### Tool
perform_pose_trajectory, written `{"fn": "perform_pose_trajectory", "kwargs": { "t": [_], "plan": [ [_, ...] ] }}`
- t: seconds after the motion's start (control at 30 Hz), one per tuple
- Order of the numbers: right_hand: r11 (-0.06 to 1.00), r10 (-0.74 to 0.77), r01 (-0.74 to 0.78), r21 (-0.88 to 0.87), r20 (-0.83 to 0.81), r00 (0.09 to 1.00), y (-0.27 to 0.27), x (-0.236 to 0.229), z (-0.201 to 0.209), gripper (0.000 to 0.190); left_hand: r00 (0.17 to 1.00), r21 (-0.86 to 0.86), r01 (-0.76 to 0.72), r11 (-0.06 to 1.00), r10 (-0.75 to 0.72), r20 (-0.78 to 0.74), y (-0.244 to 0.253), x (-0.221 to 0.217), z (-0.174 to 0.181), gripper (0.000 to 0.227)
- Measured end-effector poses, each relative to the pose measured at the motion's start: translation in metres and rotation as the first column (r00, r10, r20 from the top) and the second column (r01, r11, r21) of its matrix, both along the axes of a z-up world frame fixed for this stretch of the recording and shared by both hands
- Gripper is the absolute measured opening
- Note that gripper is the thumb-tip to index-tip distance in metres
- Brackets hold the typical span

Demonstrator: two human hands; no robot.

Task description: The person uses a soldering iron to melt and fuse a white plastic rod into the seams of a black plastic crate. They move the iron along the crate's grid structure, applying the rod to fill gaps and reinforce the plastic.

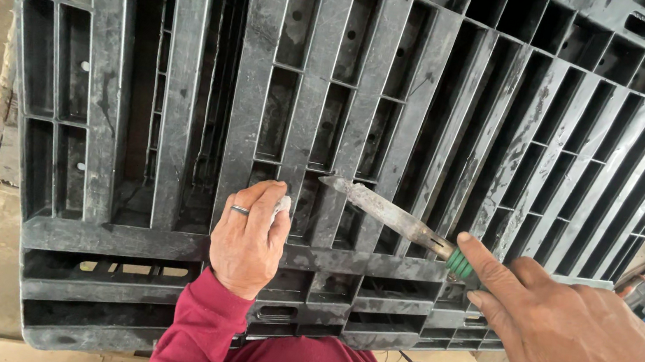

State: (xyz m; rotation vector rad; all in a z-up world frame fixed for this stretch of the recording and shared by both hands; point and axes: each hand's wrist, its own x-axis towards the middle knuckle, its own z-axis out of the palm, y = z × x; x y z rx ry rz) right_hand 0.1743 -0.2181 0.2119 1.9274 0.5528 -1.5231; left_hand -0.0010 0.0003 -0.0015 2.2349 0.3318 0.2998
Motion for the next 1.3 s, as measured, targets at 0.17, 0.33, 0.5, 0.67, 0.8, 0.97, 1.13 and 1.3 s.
{"fn": "perform_pose_trajectory", "kwargs": {
  "t": [0.17,0.33,0.5,0.67,0.8,0.97,1.13,1.3],
  "plan": [
    [0.983,0.181,-0.182,-0.016,-0.059,0.982,0.012,-0.003,0.005,0.073,1.0,0.01,-0.011,1.0,0.011,0.009,0.0,0.0,0.0,0.036],
    [0.97,0.24,-0.24,0.03,-0.028,0.97,0.021,-0.01,0.012,0.075,1.0,-0.007,0.023,1.0,-0.023,0.006,0.001,-0.002,0.005,0.037],
    [0.939,0.311,-0.315,0.136,0.052,0.949,0.022,-0.013,0.015,0.074,0.994,0.05,0.108,0.993,-0.109,0.014,0.003,0.0,0.011,0.035],
    [0.953,0.287,-0.288,0.093,0.028,0.958,0.015,-0.017,0.012,0.074,0.997,0.124,0.081,0.989,-0.082,0.003,-0.001,0.002,0.009,0.037],
    [0.952,0.252,-0.258,0.164,0.059,0.966,0.013,-0.016,0.012,0.076,0.998,0.13,0.062,0.99,-0.064,0.012,-0.002,0.001,0.006,0.038],
    [0.964,0.211,-0.215,0.155,0.041,0.977,-0.008,-0.019,0.008,0.079,0.998,0.123,0.057,0.991,-0.057,-0.001,-0.004,0.0,0.004,0.039],
    [0.779,0.259,-0.331,0.532,0.207,0.943,-0.08,-0.046,-0.023,0.061,0.997,0.068,0.028,0.997,-0.033,0.073,-0.004,-0.002,0.004,0.041],
    [0.828,-0.268,0.17,0.535,0.112,0.957,-0.08,-0.085,-0.033,0.072,0.995,0.039,0.026,0.999,-0.03,0.094,-0.003,-0.003,0.002,0.043]
  ]
}}
